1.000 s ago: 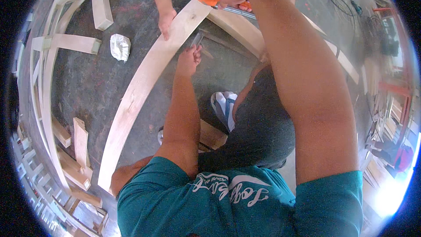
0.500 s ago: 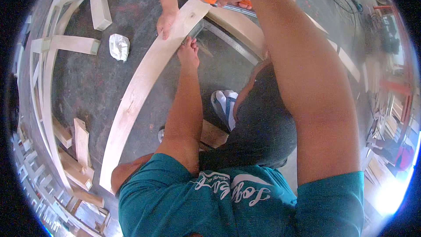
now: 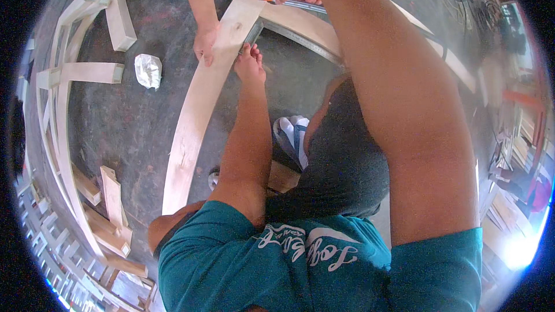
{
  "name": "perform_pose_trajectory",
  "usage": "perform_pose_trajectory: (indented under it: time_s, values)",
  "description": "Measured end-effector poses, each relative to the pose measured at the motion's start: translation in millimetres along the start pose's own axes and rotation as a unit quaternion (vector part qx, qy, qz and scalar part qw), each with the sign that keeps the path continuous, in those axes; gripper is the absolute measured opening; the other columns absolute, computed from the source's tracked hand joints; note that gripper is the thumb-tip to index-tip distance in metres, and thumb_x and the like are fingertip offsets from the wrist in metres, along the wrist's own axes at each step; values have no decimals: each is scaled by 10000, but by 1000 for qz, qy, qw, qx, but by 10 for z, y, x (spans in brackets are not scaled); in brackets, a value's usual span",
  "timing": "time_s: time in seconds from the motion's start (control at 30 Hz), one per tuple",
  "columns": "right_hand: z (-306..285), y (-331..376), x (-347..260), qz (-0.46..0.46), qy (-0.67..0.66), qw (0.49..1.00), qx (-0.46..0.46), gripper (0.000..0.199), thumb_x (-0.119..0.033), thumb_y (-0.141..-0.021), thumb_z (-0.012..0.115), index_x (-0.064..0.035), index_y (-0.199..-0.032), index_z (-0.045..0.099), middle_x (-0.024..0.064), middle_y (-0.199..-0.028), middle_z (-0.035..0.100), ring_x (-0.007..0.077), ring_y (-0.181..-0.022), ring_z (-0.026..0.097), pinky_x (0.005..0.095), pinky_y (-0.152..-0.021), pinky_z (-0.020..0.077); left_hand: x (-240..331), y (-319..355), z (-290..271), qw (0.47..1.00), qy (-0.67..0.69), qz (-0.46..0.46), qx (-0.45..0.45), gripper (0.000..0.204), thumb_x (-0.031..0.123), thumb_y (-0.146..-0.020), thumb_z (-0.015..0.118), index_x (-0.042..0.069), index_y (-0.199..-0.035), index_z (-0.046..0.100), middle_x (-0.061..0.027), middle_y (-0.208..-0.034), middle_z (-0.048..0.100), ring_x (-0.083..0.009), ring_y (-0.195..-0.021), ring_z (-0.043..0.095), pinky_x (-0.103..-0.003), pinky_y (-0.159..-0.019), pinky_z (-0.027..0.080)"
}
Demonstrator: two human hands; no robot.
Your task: Assemble and secure wooden frame components using glue, a square, and a pneumatic nail gun.
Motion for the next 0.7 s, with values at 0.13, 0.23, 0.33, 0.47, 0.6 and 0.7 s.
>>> perform_pose_trajectory:
  time_s: [0.13,0.23,0.33,0.47,0.6,0.7]
  values:
    - [-19,47,-6,-19,41,999,30,501,-393,-882,682,-15,-1211,665,152,-1157,681,280,-976,667,431,-818,528,-23,1,-10,1000,6,2,12,172,203,-959,655,87,-1067,589,-37,-942,671,-105,-767,565,-273,-735,465]
    - [-17,-30,54,-27,48,998,31,505,-395,-887,679,-5,-1207,664,149,-1138,688,278,-960,669,425,-806,529,-19,0,-30,1000,20,11,3,163,202,-961,651,87,-1058,590,-33,-937,666,-105,-769,555,-276,-743,461]
    - [-24,-18,90,-15,54,998,22,507,-398,-892,674,4,-1200,663,148,-1116,694,277,-941,669,420,-796,530,-18,52,5,999,31,9,1,170,214,-958,660,85,-1045,592,-27,-931,662,-105,-773,545,-282,-753,454]
    - [-19,-15,108,-23,53,998,24,487,-389,-895,677,5,-1182,669,141,-1083,697,265,-902,668,410,-769,536,-26,60,-14,999,43,11,7,188,234,-958,664,80,-1038,591,-20,-923,656,-107,-773,539,-286,-763,447]
    - [10,-8,177,7,-17,1000,6,476,-387,-893,677,1,-1168,675,129,-1074,696,256,-892,668,405,-751,539,-37,30,-33,998,61,3,24,185,224,-952,678,75,-998,578,-33,-905,665,-109,-759,559,-281,-740,462]
    - [7,-9,171,-8,-13,1000,21,470,-385,-887,675,-5,-1165,676,129,-1070,696,258,-898,667,409,-737,541,-36,25,-35,997,69,-2,32,186,207,-940,698,74,-971,572,-43,-892,677,-106,-733,581,-269,-696,482]
Point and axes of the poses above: each hand's wrist, its own y-axis away from the middle knuckle, its own z-axis out of the palm, x = y × z, the point moved 3 cm from there along -y, towards the middle knuckle
